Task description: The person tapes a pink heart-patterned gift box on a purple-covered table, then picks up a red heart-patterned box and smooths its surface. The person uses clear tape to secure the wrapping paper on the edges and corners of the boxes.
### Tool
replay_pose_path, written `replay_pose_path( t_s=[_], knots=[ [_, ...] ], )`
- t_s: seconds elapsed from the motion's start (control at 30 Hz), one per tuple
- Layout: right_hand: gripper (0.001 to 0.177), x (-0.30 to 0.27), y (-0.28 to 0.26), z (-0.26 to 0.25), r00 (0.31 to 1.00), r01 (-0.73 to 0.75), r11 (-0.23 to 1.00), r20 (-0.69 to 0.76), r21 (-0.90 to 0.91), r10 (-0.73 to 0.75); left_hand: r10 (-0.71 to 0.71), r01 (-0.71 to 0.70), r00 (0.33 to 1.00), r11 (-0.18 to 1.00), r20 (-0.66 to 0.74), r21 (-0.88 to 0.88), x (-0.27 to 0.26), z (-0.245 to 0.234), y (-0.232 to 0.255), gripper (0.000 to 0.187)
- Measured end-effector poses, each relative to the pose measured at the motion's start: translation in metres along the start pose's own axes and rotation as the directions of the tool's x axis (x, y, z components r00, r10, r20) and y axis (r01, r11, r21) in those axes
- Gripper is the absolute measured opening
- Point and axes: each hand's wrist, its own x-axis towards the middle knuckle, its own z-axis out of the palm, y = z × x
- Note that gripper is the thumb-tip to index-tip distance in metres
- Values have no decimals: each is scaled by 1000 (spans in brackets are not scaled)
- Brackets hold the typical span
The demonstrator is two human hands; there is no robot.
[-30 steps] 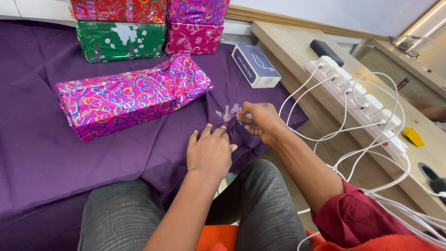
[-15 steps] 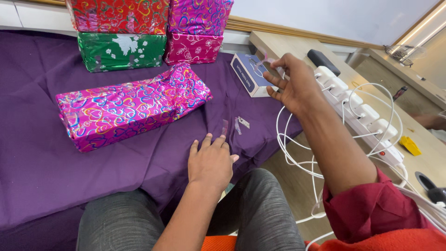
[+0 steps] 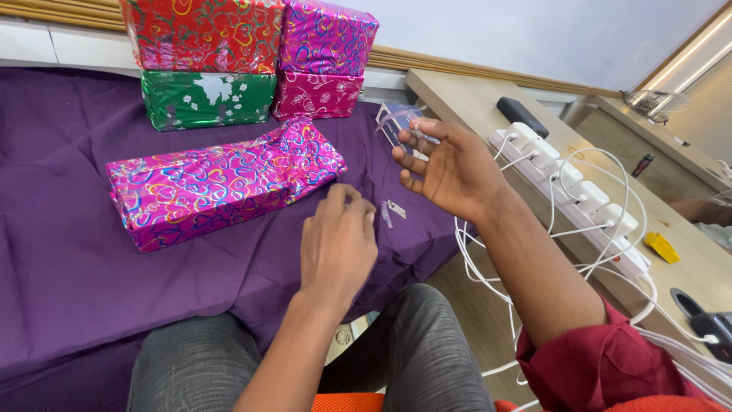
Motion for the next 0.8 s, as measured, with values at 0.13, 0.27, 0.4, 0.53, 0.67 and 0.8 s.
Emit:
replay_pose_path(
  t_s=[0.13,0.27,0.4,0.53,0.67,0.8],
  knots=[
    [14,-6,0,-3,981,12,999,195,39,-20,-292,268,955,785,48,-559,36,-8,17,49],
    [13,-12,3,-3,954,7,1000,301,12,-10,-224,349,929,274,293,-896,53,-30,27,67],
    [11,-19,3,3,940,12,994,341,-106,25,-240,366,924,321,299,-873,47,-58,37,66],
    [16,-25,0,16,932,62,950,358,-306,54,-230,304,949,492,215,-816,40,-74,47,47],
    [17,-26,-2,32,948,79,904,313,-421,63,-228,151,972,398,63,-905,38,-84,45,31],
    [17,-27,0,44,944,150,855,328,-496,25,-321,43,943,394,-94,-918,43,-89,34,28]
  ],
)
